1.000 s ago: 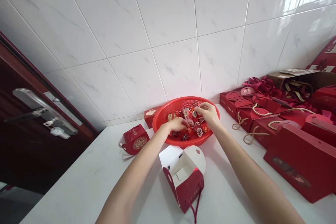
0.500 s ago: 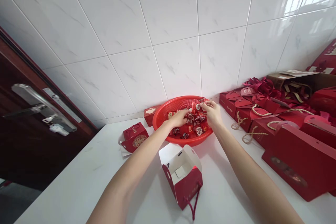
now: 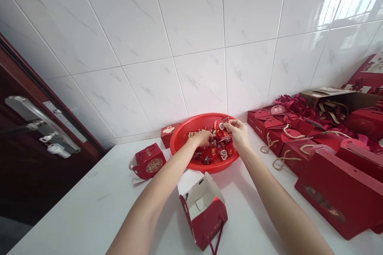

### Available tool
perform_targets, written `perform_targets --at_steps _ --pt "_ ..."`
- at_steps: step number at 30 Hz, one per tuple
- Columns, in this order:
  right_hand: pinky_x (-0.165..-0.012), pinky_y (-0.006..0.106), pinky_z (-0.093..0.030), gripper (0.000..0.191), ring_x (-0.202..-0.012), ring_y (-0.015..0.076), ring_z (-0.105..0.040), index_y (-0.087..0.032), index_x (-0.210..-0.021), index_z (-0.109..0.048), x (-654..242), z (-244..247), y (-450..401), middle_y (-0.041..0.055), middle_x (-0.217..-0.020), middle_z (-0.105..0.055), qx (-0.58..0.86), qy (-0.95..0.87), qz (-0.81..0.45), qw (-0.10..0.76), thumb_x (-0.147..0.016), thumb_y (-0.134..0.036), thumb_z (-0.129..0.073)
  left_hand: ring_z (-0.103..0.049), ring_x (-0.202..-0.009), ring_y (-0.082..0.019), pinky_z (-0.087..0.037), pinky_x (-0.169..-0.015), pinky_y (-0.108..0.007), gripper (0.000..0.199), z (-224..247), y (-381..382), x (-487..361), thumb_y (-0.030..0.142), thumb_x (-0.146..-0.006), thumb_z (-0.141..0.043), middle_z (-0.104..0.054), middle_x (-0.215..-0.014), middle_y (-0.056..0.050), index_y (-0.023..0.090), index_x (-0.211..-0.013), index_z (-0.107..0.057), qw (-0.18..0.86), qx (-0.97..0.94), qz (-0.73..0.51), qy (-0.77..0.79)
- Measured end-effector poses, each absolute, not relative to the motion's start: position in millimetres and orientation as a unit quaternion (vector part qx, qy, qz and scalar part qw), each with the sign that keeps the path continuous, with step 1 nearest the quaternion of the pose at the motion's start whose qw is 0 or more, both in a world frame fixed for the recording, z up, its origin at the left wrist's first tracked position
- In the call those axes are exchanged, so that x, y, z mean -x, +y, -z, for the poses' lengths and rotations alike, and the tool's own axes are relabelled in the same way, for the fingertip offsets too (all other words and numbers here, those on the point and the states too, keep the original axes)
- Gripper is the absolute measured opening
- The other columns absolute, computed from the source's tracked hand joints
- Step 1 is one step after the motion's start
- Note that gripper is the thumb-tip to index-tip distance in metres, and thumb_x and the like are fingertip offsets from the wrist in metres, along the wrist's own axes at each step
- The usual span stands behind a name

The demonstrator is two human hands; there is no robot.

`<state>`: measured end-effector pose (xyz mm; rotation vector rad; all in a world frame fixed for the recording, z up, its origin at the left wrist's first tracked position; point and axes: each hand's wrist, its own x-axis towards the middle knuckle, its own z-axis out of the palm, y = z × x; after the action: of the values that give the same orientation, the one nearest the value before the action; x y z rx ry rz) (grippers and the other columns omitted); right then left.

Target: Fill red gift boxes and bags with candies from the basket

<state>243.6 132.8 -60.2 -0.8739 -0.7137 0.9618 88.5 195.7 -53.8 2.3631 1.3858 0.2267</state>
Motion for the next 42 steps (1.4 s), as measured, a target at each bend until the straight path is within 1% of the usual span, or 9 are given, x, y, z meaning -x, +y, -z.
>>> perform_targets --at_steps 3,8,14,20,24,27,31,38,42 --pt "-0.065 0.03 -0.051 0.029 -0.064 0.0157 -0.061 -0.021 -0.068 -0.059 -244 58 130 -0.0015 -0.066 -0.065 0.395 -0.338 -0.443 0.731 -0.049 -0.029 -0.08 -0.071 -0.088 -0.024 -0.055 -0.084 -0.033 0.017 43 194 -81 0.016 -0.071 -0.073 -0.077 -0.088 -0.004 0.021 -0.087 -0.077 0.247 -0.822 -0.173 0.483" --pt "-0.062 0.029 -0.049 0.027 -0.061 0.0142 -0.059 -0.021 -0.067 -0.059 -245 51 123 -0.0014 -0.064 -0.065 0.383 -0.369 -0.46 0.711 -0.05 -0.029 -0.079 -0.067 -0.109 -0.024 -0.053 -0.094 -0.035 0.034 24 173 -67 0.024 -0.083 -0.065 -0.072 -0.122 -0.012 0.014 -0.115 -0.07 0.3 -0.766 -0.335 0.459" --pt "-0.059 0.027 -0.048 0.029 -0.062 0.0136 -0.059 -0.019 -0.068 -0.061 -242 22 99 -0.0011 -0.067 -0.067 0.35 -0.448 -0.495 0.657 -0.053 -0.029 -0.083 -0.069 -0.093 -0.022 -0.056 -0.085 -0.035 0.037 6 94 -26 0.035 -0.078 -0.071 -0.074 -0.107 -0.009 0.015 -0.109 -0.073 0.389 -0.715 -0.423 0.398" --pt "-0.061 0.025 -0.047 0.015 -0.066 0.0119 -0.059 -0.018 -0.081 -0.062 -226 -13 51 -0.0013 -0.075 -0.066 0.275 -0.671 -0.442 0.528 -0.074 -0.023 -0.074 -0.068 -0.094 -0.023 -0.054 -0.084 -0.034 0.024 -9 23 -7 0.035 -0.084 -0.068 -0.073 -0.099 -0.006 0.02 -0.101 -0.074 0.33 -0.819 -0.239 0.404" --pt "-0.064 0.025 -0.045 0.007 -0.072 0.0127 -0.058 -0.018 -0.083 -0.062 -214 -23 22 -0.0004 -0.08 -0.065 0.281 -0.781 -0.335 0.447 -0.078 -0.012 -0.063 -0.064 -0.098 -0.026 -0.051 -0.08 -0.035 0.03 -13 3 3 0.042 -0.089 -0.059 -0.069 -0.105 -0.006 0.024 -0.107 -0.073 0.209 -0.839 -0.061 0.499" --pt "-0.064 0.024 -0.042 0.012 -0.073 0.0126 -0.057 -0.018 -0.083 -0.06 -208 -23 7 -0.0003 -0.083 -0.065 0.294 -0.842 -0.281 0.356 -0.079 -0.007 -0.058 -0.064 -0.098 -0.026 -0.05 -0.079 -0.034 0.04 -17 -3 11 0.053 -0.088 -0.055 -0.066 -0.115 -0.008 0.023 -0.111 -0.071 0.214 -0.821 0.016 0.529" --pt "-0.058 0.024 -0.034 0.016 -0.068 0.0117 -0.055 -0.018 -0.082 -0.059 -203 -22 -5 -0.0008 -0.077 -0.065 0.33 -0.886 -0.245 0.215 -0.077 -0.003 -0.056 -0.062 -0.108 -0.027 -0.049 -0.081 -0.031 0.053 -22 -5 19 0.055 -0.083 -0.061 -0.065 -0.125 -0.007 0.025 -0.127 -0.064 0.258 -0.82 0.055 0.508" --pt "-0.059 0.024 -0.033 0.009 -0.069 0.0118 -0.054 -0.017 -0.087 -0.065 -200 -20 -9 0.0008 -0.082 -0.067 0.339 -0.891 -0.212 0.216 -0.085 -0.012 -0.058 -0.063 -0.103 -0.029 -0.048 -0.079 -0.03 0.068 -21 -1 19 0.061 -0.069 -0.073 -0.067 -0.115 -0.006 0.022 -0.124 -0.064 0.242 -0.837 0.069 0.486" --pt "-0.058 0.025 -0.033 0.013 -0.069 0.013 -0.057 -0.017 -0.096 -0.07 -201 -18 -6 0.0015 -0.081 -0.069 0.335 -0.91 -0.22 0.107 -0.087 -0.014 -0.06 -0.061 -0.108 -0.029 -0.047 -0.082 -0.029 0.071 -20 0 17 0.056 -0.066 -0.076 -0.066 -0.12 -0.004 0.025 -0.129 -0.063 0.242 -0.85 0.078 0.462"
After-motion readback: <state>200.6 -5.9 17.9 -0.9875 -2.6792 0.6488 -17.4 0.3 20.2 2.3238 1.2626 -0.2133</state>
